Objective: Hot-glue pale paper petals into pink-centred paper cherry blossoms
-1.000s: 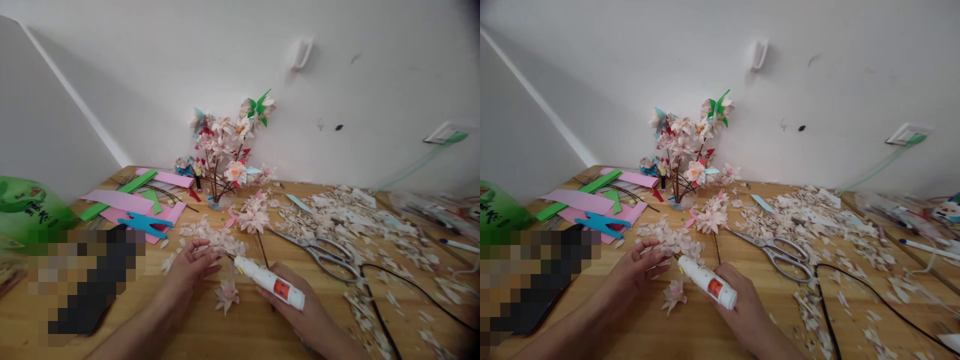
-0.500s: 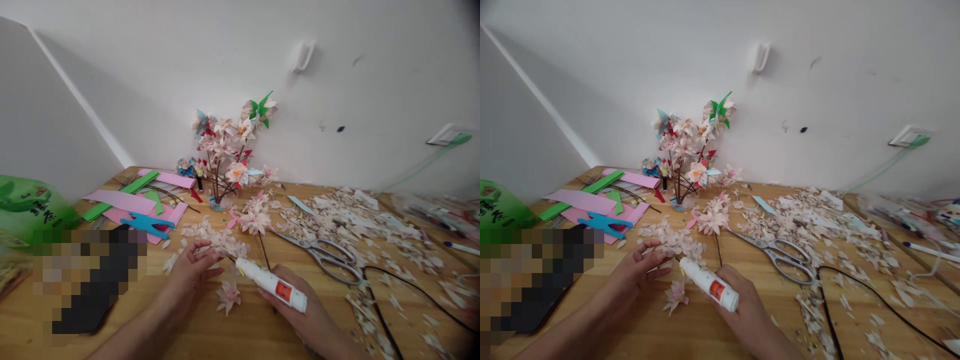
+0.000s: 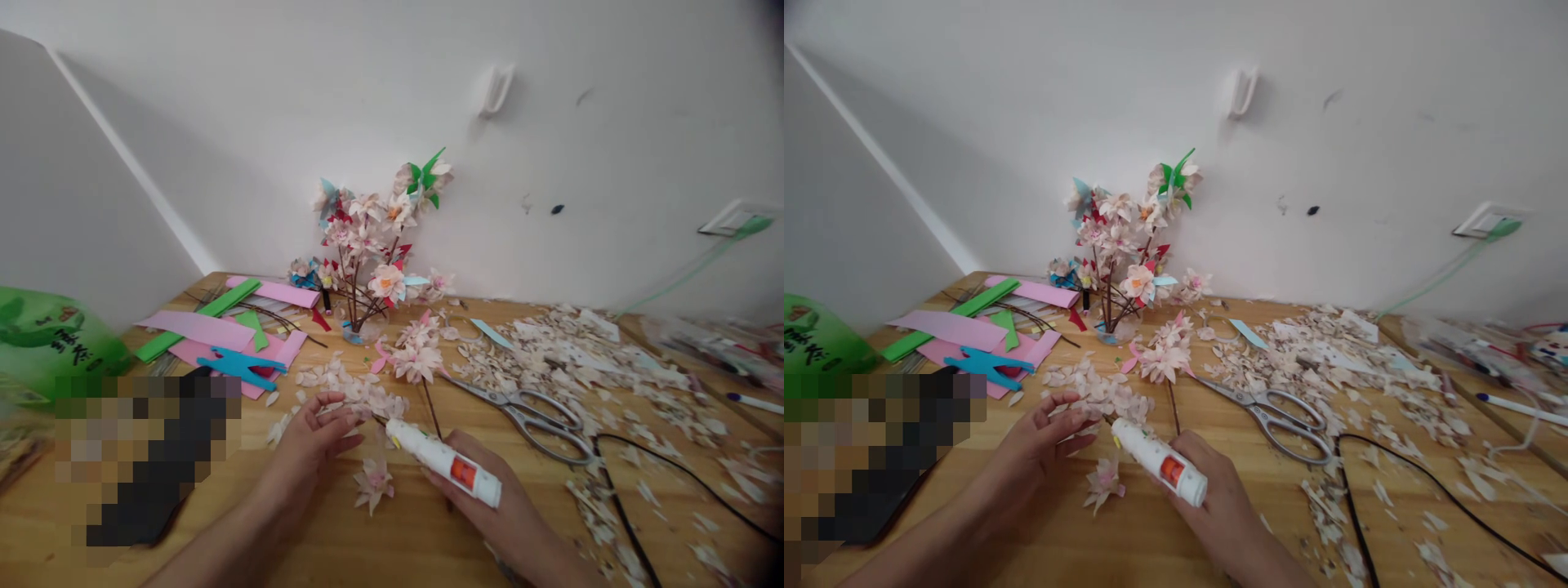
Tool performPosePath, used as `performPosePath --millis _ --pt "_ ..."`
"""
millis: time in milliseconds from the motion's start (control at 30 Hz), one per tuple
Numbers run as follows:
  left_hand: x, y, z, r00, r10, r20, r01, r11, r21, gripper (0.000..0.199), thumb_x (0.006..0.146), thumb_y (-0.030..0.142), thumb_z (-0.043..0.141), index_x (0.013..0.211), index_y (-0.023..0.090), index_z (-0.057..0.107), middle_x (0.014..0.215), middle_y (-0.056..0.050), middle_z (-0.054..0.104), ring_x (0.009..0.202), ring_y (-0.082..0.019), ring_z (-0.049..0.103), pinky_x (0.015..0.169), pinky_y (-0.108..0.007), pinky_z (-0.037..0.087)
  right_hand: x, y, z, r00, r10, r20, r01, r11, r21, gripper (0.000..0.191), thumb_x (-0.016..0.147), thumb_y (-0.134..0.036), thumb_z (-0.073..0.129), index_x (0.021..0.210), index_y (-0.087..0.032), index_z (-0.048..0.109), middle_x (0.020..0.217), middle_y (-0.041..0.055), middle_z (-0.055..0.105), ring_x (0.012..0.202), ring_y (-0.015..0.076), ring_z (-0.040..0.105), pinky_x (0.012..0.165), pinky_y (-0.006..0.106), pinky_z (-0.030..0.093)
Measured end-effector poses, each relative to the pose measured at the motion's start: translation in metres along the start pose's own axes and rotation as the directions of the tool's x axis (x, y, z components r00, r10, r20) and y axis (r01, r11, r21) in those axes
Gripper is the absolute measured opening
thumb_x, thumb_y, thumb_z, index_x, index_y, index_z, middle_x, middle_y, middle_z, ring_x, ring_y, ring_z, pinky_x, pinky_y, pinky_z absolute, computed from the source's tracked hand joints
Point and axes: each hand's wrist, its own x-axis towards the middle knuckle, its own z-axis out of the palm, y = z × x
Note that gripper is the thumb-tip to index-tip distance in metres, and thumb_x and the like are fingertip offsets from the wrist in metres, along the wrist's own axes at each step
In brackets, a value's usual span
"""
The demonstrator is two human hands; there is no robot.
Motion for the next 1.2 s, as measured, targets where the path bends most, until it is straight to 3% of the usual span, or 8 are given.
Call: performPosePath --millis 633,1200 --pt "0.0024 -0.001 -0.0007 1.0 0.02 -0.006 -0.02 1.0 0.015 0.04 0.061 0.021 0.075 0.09 0.019 0.047 0.076 -0.003 0.072 0.076 -0.014 0.067 0.067 -0.025 0.052 0.0014 -0.0044 -0.0008 0.998 -0.033 -0.054 0.033 0.999 -0.009 0.017 0.079 -0.03 0.051 0.066 -0.023 0.044 0.062 -0.0027 0.05 0.056 0.014 0.049 0.05 0.023 0.039" --pt "-0.0014 0.0012 -0.002 1.0 0.026 0.002 -0.026 0.999 -0.031 0.036 0.063 0.019 0.073 0.089 0.02 0.048 0.079 -0.003 0.07 0.076 -0.015 0.066 0.071 -0.027 0.052 0.0044 -0.0003 -0.008 0.998 -0.058 -0.006 0.057 0.996 -0.069 0.016 0.082 -0.031 0.048 0.069 -0.022 0.046 0.065 -0.0016 0.053 0.058 0.0155 0.053 0.053 0.025 0.04"
